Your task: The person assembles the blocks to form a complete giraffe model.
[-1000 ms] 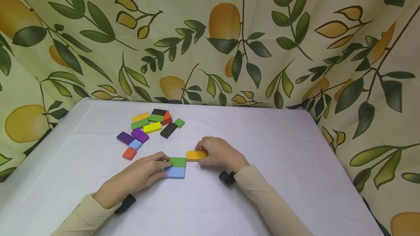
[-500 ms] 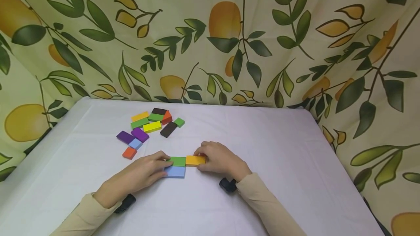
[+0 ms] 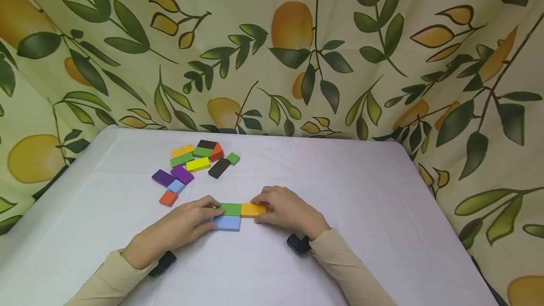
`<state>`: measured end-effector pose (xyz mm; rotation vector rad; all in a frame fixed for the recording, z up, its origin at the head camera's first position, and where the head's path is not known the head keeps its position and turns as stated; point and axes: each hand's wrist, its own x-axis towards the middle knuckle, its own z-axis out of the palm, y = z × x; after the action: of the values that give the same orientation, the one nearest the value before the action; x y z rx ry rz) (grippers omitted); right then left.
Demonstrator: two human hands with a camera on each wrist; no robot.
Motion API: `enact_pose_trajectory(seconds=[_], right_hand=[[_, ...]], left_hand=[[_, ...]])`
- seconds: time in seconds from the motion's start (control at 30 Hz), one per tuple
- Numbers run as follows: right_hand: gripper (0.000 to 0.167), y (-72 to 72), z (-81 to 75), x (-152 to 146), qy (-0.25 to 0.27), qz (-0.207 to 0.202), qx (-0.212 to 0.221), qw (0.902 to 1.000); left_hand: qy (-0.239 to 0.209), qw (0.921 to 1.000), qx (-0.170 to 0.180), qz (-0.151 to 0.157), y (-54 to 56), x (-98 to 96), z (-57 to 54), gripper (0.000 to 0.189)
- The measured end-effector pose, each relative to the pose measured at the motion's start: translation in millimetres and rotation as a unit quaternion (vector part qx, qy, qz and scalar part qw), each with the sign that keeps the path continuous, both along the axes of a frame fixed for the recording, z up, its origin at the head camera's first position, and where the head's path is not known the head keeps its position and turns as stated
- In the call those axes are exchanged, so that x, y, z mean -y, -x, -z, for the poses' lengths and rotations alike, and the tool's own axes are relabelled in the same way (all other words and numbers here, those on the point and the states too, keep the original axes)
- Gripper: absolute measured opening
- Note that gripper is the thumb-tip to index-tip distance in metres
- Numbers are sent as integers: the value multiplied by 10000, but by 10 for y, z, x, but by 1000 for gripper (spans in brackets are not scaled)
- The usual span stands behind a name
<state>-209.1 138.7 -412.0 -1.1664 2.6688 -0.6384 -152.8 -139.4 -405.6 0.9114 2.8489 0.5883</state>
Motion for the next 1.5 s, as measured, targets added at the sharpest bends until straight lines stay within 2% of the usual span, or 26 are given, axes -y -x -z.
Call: enact_pose_trajectory(seconds=[0.2,0.5,0.6,0.87,1.07,1.27,1.5], right_hand=[[27,66,-14,-150,586,-207,552,9965],[25,99,17,-165,607,-291,826,9943],[25,100,24,-171,607,-264,867,9940],[26,101,41,-182,647,-216,953,9931],[26,92,31,-177,638,-174,1003,9928],[26,91,29,-185,621,-160,998,9929],[26,90,27,-175,617,-115,1085,9921]], left_hand=[[-21,10000,-11,-10,3,-12,-7,38],[59,10000,-14,-10,-5,7,-10,38],[2,9999,-152,-30,16,41,-32,37],[-233,9957,-410,-792,95,223,-168,40],[-335,9919,-443,-1139,165,409,-213,40],[-481,9876,-183,-1484,271,602,-177,41],[-412,9846,-221,-1687,360,769,-128,35]])
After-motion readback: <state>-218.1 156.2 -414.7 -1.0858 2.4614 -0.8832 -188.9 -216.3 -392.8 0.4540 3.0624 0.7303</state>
